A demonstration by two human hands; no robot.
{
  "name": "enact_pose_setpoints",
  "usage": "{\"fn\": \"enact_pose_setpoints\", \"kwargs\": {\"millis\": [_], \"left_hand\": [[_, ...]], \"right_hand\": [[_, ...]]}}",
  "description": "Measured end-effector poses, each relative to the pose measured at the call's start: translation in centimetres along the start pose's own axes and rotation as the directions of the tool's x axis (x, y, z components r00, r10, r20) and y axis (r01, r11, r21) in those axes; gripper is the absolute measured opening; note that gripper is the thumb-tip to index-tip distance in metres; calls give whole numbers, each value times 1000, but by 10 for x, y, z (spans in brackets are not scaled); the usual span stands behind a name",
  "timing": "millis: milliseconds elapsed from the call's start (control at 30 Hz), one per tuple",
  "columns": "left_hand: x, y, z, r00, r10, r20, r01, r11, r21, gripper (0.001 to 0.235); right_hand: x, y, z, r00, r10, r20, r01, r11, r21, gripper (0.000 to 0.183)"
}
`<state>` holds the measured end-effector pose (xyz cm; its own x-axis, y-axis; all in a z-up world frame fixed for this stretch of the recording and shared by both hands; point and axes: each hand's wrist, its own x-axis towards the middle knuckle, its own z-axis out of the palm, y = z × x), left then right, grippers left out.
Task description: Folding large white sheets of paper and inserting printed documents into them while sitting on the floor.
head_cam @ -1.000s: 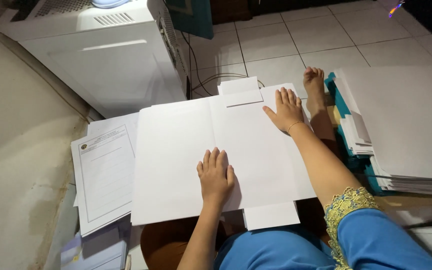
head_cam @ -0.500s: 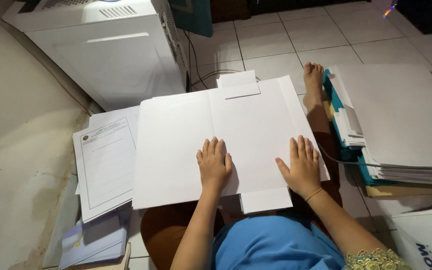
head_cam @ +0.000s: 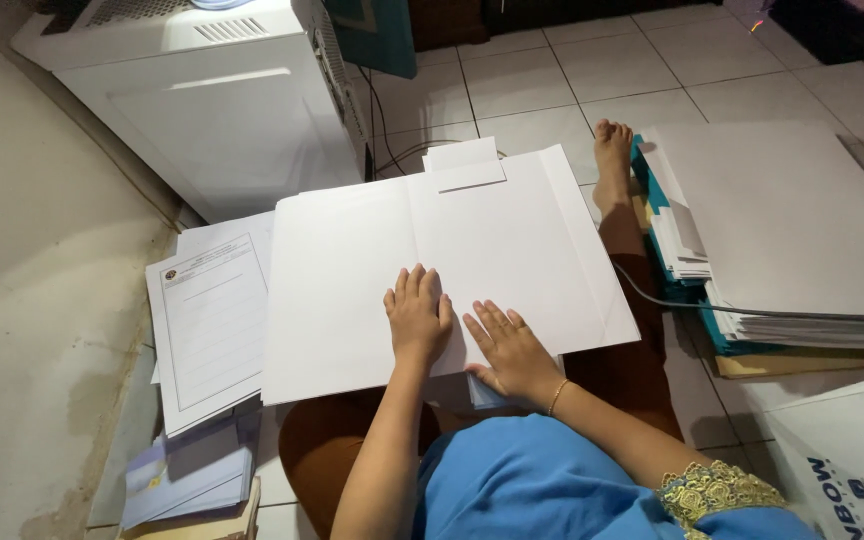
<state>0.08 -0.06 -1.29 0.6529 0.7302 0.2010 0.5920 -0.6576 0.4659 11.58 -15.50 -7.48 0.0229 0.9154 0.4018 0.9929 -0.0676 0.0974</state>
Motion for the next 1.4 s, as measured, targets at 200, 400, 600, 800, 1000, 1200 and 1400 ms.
{"fn": "enact_pose_setpoints", "kwargs": {"millis": [200, 400, 600, 800, 1000, 1200, 1400], "left_hand": [[0, -1, 0, 1000, 10, 6, -10, 1000, 14, 52], [0, 2, -4, 1000, 7, 21, -7, 1000, -10, 52], [2, 2, -6, 999, 5, 54, -5, 1000, -6, 53], [3, 3, -10, 995, -15, 96, 17, 1000, -21, 52], [6, 6, -12, 992, -38, 123, 40, 999, -16, 52], [4, 8, -15, 993, -33, 110, 36, 999, -31, 52], [1, 6, -12, 997, -13, 76, 16, 999, -38, 51]], "right_hand": [[-23, 14, -23, 957, 275, 94, -275, 961, -9, 89], [-14, 57, -65, 757, 554, 346, -607, 792, 61, 89], [49, 127, -35, 708, 598, 377, -662, 747, 59, 93], [131, 187, -9, 691, 608, 390, -663, 749, 8, 94], [158, 225, 25, 702, 599, 386, -640, 768, -28, 93], [119, 188, -7, 710, 567, 418, -613, 789, -29, 76], [38, 123, -55, 717, 562, 412, -609, 793, -20, 66]]}}
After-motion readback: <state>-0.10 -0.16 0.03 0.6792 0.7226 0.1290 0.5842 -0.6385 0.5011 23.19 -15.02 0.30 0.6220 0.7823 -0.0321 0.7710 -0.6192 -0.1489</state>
